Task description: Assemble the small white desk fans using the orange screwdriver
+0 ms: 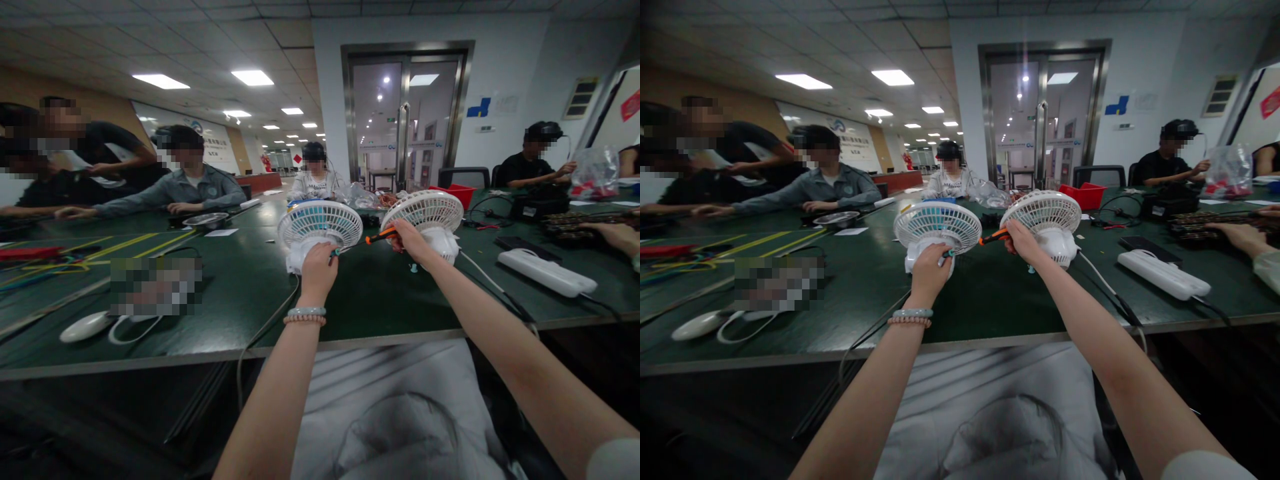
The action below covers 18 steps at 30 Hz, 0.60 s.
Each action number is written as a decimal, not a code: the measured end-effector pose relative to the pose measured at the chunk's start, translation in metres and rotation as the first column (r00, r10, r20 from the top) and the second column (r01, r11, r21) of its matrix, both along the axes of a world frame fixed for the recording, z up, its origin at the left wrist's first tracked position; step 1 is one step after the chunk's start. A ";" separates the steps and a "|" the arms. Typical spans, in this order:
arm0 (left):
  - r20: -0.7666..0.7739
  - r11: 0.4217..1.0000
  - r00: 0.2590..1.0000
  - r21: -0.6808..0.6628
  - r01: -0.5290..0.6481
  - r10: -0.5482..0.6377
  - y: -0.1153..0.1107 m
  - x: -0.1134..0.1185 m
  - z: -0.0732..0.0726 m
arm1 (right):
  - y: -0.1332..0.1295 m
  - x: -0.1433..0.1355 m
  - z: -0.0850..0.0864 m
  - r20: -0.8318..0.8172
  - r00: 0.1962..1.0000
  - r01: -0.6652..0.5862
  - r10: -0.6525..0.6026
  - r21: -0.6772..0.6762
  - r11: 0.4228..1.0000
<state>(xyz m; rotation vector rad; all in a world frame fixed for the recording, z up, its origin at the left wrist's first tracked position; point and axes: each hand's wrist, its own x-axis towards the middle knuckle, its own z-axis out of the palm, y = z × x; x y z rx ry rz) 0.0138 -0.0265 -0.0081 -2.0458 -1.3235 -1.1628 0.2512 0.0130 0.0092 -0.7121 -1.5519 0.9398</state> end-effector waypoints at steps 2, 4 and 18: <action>-0.006 1.000 1.000 0.002 0.003 -0.003 0.001 0.000 0.000 | 0.000 0.000 0.000 0.008 1.000 0.007 -0.007 -0.013 1.000; -0.013 1.000 1.000 0.001 0.004 -0.004 0.001 -0.001 -0.001 | 0.001 -0.001 0.000 -0.003 1.000 -0.011 0.011 -0.017 1.000; 0.008 1.000 1.000 -0.021 -0.003 0.003 -0.001 0.000 0.002 | 0.002 0.000 0.001 -0.041 0.998 -0.057 0.057 0.005 0.998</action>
